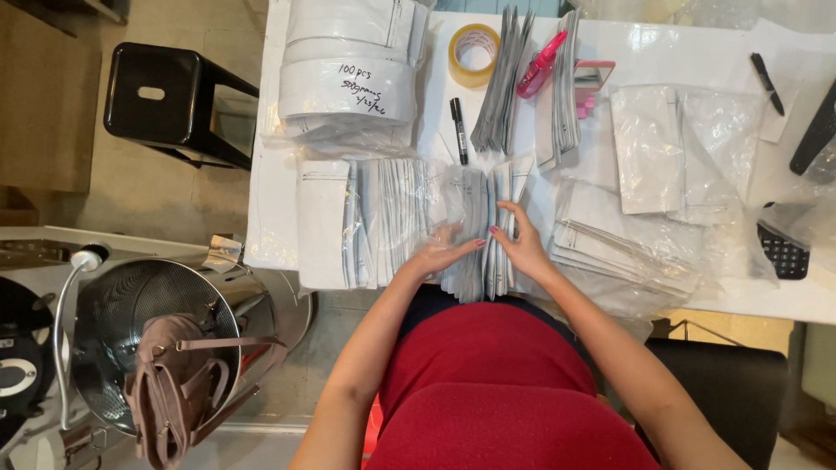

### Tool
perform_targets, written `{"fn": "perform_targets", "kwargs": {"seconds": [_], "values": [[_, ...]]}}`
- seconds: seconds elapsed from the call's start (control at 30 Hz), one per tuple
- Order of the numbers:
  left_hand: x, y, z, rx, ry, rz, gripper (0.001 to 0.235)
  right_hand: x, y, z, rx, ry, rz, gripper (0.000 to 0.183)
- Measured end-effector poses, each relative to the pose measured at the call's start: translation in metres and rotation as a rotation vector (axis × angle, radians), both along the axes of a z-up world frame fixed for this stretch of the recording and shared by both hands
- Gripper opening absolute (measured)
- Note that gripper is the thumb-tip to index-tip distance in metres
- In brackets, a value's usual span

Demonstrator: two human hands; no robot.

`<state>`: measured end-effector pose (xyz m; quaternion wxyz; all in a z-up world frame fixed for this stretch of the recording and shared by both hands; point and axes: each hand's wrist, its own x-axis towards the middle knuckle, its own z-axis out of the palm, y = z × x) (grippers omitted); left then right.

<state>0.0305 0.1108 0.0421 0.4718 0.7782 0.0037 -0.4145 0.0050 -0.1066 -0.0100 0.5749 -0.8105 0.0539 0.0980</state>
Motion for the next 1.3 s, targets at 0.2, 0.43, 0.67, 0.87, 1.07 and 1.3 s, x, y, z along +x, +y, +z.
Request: {"fn": "perform_targets", "kwargs": {"seconds": [0.2, 0.43, 0.67, 0.87, 1.07, 1.3], "values": [[0.010, 0.009, -0.009, 0.043, 0.047, -0.085, 0.103, 0.004, 0.004, -0.009, -0.041, 0.014, 0.000, 0.049], [0.010, 0.020, -0.020, 0.007, -0.010, -0.157, 0.093, 0.002, 0.006, -0.020, -0.091, 0.016, -0.041, 0.050], [0.011, 0.003, -0.056, -0.090, -0.068, -0.178, 0.068, -0.004, 0.033, 0.011, -0.078, 0.042, -0.111, 0.085], [0.017, 0.000, -0.075, -0.036, -0.079, -0.255, 0.054, 0.006, 0.042, 0.021, -0.156, 0.206, -0.073, 0.110], [0.017, 0.006, -0.048, -0.135, 0.066, -0.255, 0.059, 0.008, 0.038, 0.020, -0.216, 0.277, 0.026, 0.112], [0.003, -0.005, -0.153, -0.020, -0.392, -0.259, 0.059, 0.000, 0.046, 0.003, -0.485, 0.354, -0.064, 0.079]]}}
